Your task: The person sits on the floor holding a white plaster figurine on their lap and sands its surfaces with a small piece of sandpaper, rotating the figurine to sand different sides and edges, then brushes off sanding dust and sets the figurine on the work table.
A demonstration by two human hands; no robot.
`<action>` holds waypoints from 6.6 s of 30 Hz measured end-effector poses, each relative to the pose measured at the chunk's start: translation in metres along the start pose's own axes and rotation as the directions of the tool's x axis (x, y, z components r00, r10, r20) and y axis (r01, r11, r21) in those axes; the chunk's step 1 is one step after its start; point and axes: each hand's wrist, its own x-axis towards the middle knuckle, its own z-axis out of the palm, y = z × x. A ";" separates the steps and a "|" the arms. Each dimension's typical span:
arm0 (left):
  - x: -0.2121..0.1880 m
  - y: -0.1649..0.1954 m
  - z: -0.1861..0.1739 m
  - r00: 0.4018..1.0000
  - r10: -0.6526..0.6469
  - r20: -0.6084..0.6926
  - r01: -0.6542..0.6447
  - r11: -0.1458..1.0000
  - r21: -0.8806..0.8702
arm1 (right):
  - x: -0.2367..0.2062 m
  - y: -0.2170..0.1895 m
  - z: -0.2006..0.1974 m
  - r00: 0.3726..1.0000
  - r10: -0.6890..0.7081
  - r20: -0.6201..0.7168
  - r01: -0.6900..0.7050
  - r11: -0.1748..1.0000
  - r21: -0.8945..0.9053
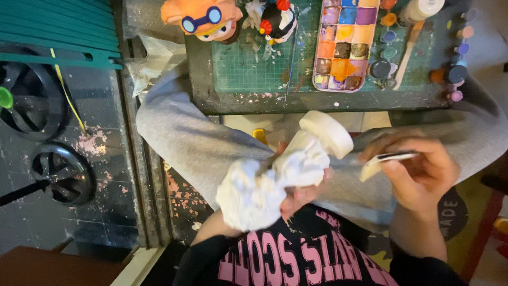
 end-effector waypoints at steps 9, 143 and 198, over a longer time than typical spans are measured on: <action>0.033 0.019 -0.014 0.893 -0.226 0.388 0.189 0.973 0.132 | 0.022 0.019 -0.019 0.931 0.350 0.098 -0.363 0.884 0.295; 0.014 0.014 0.128 0.360 0.490 0.794 -0.229 -0.778 0.584 | 0.076 -0.049 0.088 0.466 -0.066 0.882 0.877 -0.093 -0.471; 0.033 0.020 0.122 0.175 0.496 0.851 0.005 -0.864 0.503 | 0.080 -0.014 0.057 0.493 -0.067 0.868 0.861 -0.109 -0.497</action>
